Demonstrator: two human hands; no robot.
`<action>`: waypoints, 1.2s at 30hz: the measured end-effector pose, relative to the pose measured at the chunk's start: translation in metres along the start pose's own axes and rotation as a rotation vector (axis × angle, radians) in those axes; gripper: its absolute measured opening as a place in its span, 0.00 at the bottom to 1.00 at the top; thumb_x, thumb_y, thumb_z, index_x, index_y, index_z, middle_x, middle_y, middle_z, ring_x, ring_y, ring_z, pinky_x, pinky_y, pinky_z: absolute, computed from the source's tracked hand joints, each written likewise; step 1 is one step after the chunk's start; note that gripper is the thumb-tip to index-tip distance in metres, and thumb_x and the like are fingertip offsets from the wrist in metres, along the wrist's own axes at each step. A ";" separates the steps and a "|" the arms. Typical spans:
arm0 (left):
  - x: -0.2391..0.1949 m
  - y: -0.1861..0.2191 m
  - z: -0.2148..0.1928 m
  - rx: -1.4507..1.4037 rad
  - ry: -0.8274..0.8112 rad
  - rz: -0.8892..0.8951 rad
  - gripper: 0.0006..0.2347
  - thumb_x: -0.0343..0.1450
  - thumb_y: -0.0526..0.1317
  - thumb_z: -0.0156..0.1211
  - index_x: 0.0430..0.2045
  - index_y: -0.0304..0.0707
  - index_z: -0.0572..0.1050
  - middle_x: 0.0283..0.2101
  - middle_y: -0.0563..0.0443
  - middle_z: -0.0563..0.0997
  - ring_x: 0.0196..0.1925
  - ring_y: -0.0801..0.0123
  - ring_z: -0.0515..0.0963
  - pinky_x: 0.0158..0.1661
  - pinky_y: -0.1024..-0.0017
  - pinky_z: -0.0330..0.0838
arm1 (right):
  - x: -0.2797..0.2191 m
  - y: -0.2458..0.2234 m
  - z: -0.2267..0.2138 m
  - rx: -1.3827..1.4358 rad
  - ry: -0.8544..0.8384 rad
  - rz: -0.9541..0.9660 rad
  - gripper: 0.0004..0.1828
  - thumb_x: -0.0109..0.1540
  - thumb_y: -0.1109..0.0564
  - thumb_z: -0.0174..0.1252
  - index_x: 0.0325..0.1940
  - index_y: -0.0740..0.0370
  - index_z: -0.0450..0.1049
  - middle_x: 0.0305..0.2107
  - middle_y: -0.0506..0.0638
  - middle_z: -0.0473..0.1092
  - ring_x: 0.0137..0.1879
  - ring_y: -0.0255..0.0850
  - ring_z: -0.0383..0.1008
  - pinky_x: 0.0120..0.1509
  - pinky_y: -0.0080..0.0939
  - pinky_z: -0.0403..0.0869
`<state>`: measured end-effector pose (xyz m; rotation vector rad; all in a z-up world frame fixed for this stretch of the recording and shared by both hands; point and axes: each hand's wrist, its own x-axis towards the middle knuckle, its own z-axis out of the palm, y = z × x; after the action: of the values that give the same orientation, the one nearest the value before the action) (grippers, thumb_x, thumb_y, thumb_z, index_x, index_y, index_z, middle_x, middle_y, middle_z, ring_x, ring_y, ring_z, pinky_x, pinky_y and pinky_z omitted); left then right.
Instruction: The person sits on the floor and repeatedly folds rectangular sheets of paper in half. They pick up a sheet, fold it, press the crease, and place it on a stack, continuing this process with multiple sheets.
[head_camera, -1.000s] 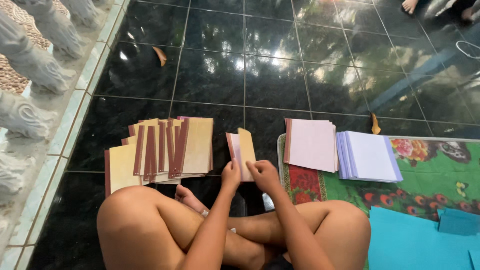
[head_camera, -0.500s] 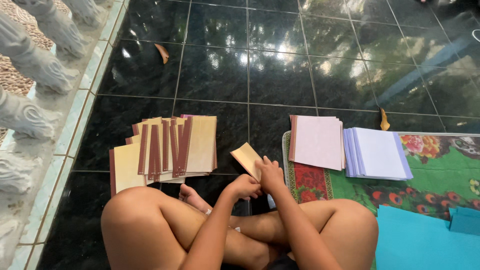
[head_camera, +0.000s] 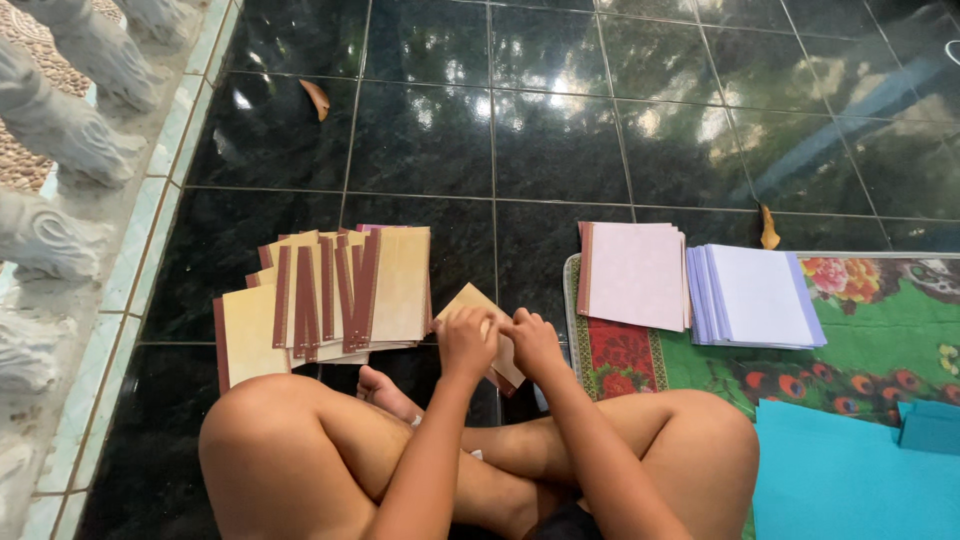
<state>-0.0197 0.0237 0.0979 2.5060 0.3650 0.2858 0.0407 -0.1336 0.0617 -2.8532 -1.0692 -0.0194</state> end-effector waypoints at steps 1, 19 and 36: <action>-0.004 0.008 -0.014 -0.001 -0.001 0.000 0.05 0.69 0.49 0.61 0.33 0.58 0.81 0.36 0.57 0.82 0.48 0.56 0.80 0.52 0.46 0.71 | -0.003 -0.002 -0.003 -0.001 -0.001 0.001 0.18 0.52 0.61 0.58 0.39 0.38 0.80 0.36 0.47 0.65 0.36 0.51 0.71 0.34 0.48 0.72; -0.011 0.022 -0.014 0.349 -0.504 -0.020 0.43 0.63 0.55 0.68 0.73 0.46 0.52 0.80 0.47 0.43 0.81 0.57 0.40 0.71 0.32 0.39 | 0.012 -0.024 -0.022 0.294 0.004 0.075 0.33 0.68 0.45 0.51 0.76 0.58 0.59 0.73 0.61 0.55 0.77 0.58 0.56 0.70 0.66 0.62; -0.013 0.021 -0.009 0.367 -0.473 0.049 0.43 0.65 0.64 0.52 0.74 0.40 0.49 0.79 0.43 0.44 0.81 0.57 0.38 0.68 0.24 0.30 | 0.009 0.008 -0.023 0.130 -0.384 0.408 0.51 0.66 0.25 0.38 0.82 0.57 0.36 0.80 0.54 0.33 0.84 0.48 0.30 0.82 0.68 0.39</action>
<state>-0.0303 0.0081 0.1158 2.8316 0.1723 -0.3882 0.0534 -0.1362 0.0845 -2.9585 -0.4812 0.6214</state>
